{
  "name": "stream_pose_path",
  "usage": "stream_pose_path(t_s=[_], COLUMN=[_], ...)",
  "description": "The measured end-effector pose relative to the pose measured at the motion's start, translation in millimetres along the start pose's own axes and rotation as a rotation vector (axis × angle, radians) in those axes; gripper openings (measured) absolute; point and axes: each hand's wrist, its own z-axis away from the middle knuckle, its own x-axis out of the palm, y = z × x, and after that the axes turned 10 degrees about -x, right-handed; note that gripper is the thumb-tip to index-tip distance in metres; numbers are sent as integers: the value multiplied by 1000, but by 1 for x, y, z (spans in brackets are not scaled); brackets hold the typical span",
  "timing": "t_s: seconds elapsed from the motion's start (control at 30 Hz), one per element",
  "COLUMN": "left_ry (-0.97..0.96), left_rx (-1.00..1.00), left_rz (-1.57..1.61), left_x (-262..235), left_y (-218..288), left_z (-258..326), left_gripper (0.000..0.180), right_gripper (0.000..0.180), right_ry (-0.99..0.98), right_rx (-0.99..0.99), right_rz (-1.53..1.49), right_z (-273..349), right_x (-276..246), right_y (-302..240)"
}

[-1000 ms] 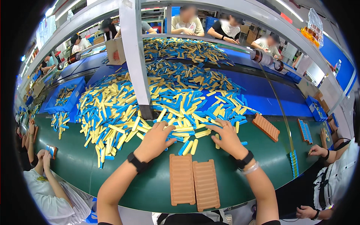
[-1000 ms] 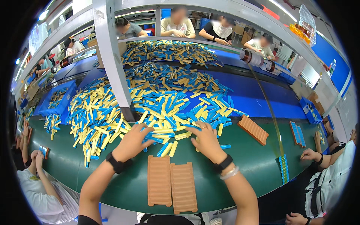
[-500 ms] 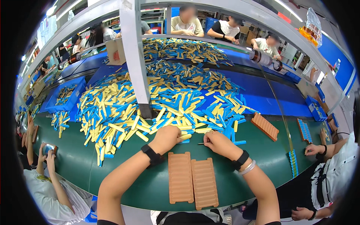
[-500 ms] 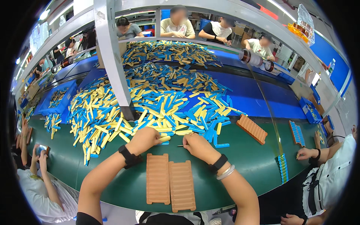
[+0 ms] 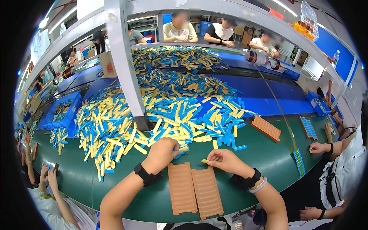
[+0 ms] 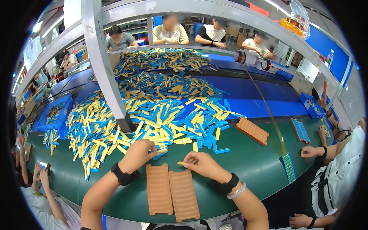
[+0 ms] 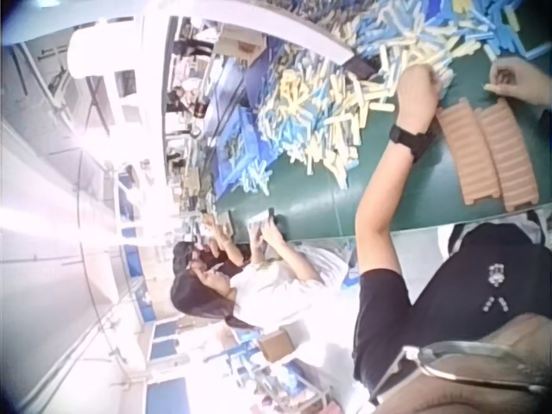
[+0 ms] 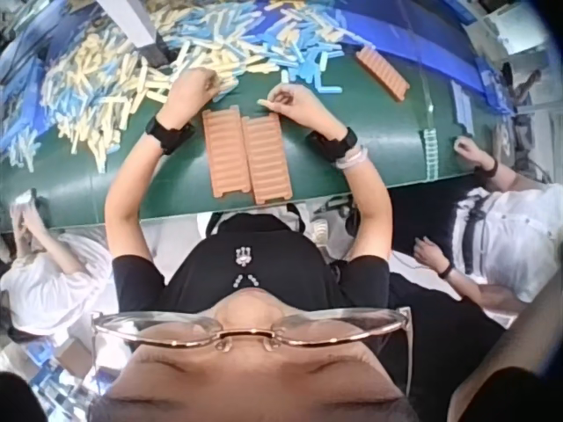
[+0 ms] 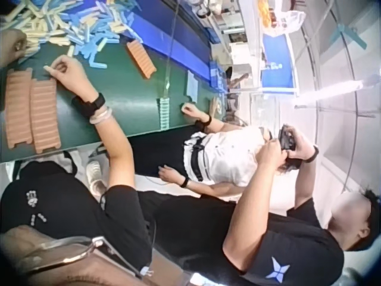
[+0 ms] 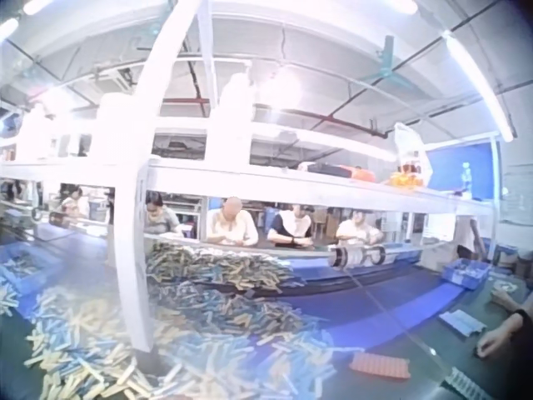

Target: The recorder is sitting at a workbench and placing small blue and yellow plastic components into a brown tray.

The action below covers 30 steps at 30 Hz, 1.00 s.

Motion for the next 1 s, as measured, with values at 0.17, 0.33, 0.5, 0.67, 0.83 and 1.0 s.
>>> stream_pose_path(t_s=[0.17,0.33,0.5,0.67,0.83,1.0], left_ry=[-69,-81,17,-10,64,12], left_rx=[-49,45,267,268,308,272], left_rz=[37,106,-224,-253,-355,-348], left_x=[-10,0,12,16,18,21], left_y=[1,13,4,8,13,12], left_z=[14,49,63,78,83,81], left_gripper=[9,10,18,30,35,32], right_gripper=[12,9,8,17,25,29], right_ry=[71,44,9,-9,2,7], right_rx=[-147,-353,-470,-347,-436,-456], right_rz=[286,631,871,815,943,948], right_z=[2,16,26,35,45,43], right_x=[16,24,36,43,47,49], right_y=[-30,-30,-28,-20,-21,-21])
